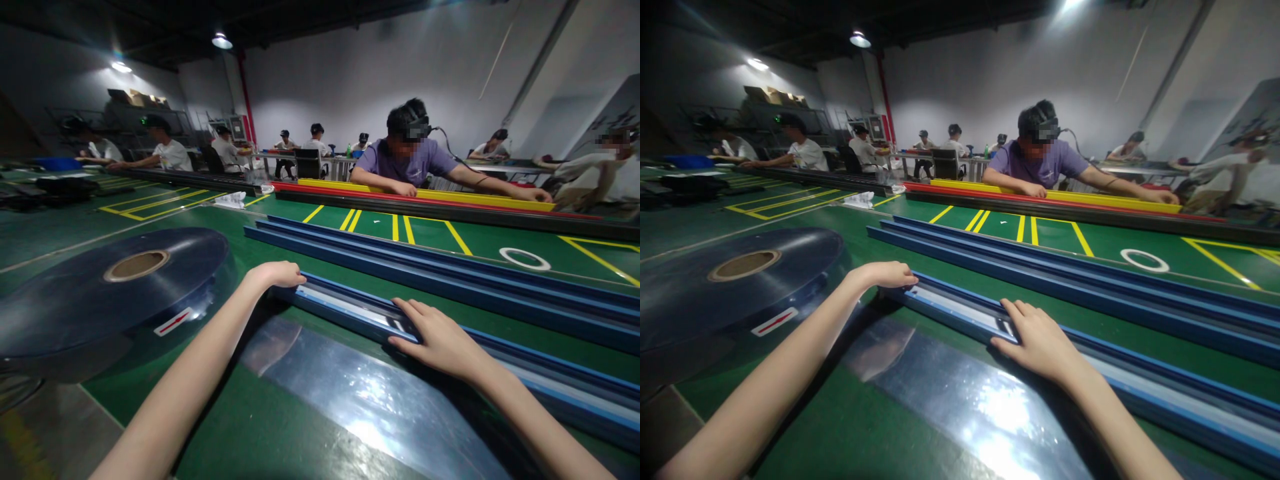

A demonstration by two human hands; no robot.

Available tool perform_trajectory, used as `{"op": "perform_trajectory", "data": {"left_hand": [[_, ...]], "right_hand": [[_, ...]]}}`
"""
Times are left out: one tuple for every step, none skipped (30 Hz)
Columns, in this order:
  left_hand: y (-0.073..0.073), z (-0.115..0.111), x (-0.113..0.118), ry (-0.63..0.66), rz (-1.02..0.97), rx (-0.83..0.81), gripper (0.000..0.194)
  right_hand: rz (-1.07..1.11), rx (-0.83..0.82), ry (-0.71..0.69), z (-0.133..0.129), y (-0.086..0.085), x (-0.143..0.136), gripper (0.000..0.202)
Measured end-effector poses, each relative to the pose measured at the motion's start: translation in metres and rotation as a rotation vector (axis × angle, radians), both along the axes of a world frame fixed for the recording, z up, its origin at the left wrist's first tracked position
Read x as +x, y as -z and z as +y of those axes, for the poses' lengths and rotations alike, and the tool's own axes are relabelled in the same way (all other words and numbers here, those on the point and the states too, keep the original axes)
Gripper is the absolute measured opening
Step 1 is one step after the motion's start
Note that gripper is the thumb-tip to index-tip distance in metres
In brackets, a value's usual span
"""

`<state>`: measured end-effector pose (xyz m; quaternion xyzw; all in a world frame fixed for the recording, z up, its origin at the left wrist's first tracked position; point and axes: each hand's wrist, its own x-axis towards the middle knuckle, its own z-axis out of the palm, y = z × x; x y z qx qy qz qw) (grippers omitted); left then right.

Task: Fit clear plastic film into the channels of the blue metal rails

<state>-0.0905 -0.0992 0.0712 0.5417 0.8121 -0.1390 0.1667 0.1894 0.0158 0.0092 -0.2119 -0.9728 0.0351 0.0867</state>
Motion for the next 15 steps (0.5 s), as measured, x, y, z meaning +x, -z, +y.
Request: {"op": "perform_trajectory", "data": {"left_hand": [[0.000, 0.000, 0.000, -0.001, -0.001, 0.000, 0.044], [-0.001, 0.000, 0.000, -0.002, -0.001, 0.000, 0.044], [-0.002, 0.000, 0.001, -0.004, -0.001, 0.002, 0.043], [-0.002, 0.000, 0.001, -0.006, 0.001, 0.003, 0.043], [-0.003, 0.000, 0.001, -0.009, 0.003, 0.005, 0.043], [-0.004, -0.001, 0.002, -0.011, 0.002, 0.009, 0.042], [-0.005, -0.001, 0.002, -0.010, -0.001, 0.019, 0.042], [-0.006, -0.002, 0.003, -0.003, -0.007, 0.037, 0.041], [-0.006, -0.002, 0.004, 0.012, -0.018, 0.066, 0.040], [-0.007, -0.003, 0.006, 0.035, -0.033, 0.109, 0.039], [-0.007, -0.003, 0.008, 0.065, -0.051, 0.163, 0.039], [-0.007, -0.002, 0.010, 0.097, -0.068, 0.225, 0.038], [-0.006, -0.002, 0.014, 0.127, -0.085, 0.290, 0.037], [-0.005, -0.001, 0.018, 0.156, -0.101, 0.351, 0.036], [-0.002, 0.001, 0.023, 0.184, -0.112, 0.409, 0.035]], "right_hand": [[0.006, 0.000, -0.002, 0.000, 0.000, 0.000, 0.068], [0.011, 0.000, -0.004, 0.000, 0.001, 0.000, 0.068], [0.012, 0.000, -0.005, 0.000, 0.001, 0.000, 0.068], [0.010, 0.000, -0.006, 0.000, 0.001, 0.000, 0.068], [0.006, 0.002, -0.006, 0.000, 0.001, 0.000, 0.068], [0.002, 0.003, -0.006, 0.000, 0.001, 0.000, 0.068], [-0.001, 0.002, -0.007, 0.000, 0.001, 0.000, 0.068], [-0.003, 0.002, -0.009, 0.000, 0.001, 0.000, 0.068], [-0.002, 0.001, -0.010, 0.000, 0.001, 0.000, 0.068], [0.002, 0.001, -0.012, 0.000, 0.001, 0.000, 0.068], [0.006, 0.001, -0.013, 0.000, 0.002, 0.000, 0.068], [0.014, 0.001, -0.014, 0.001, 0.002, 0.001, 0.067], [0.022, 0.002, -0.016, 0.001, 0.002, 0.000, 0.066], [0.030, 0.001, -0.017, 0.001, 0.002, 0.000, 0.066], [0.033, -0.001, -0.018, 0.001, 0.002, 0.000, 0.066]]}}
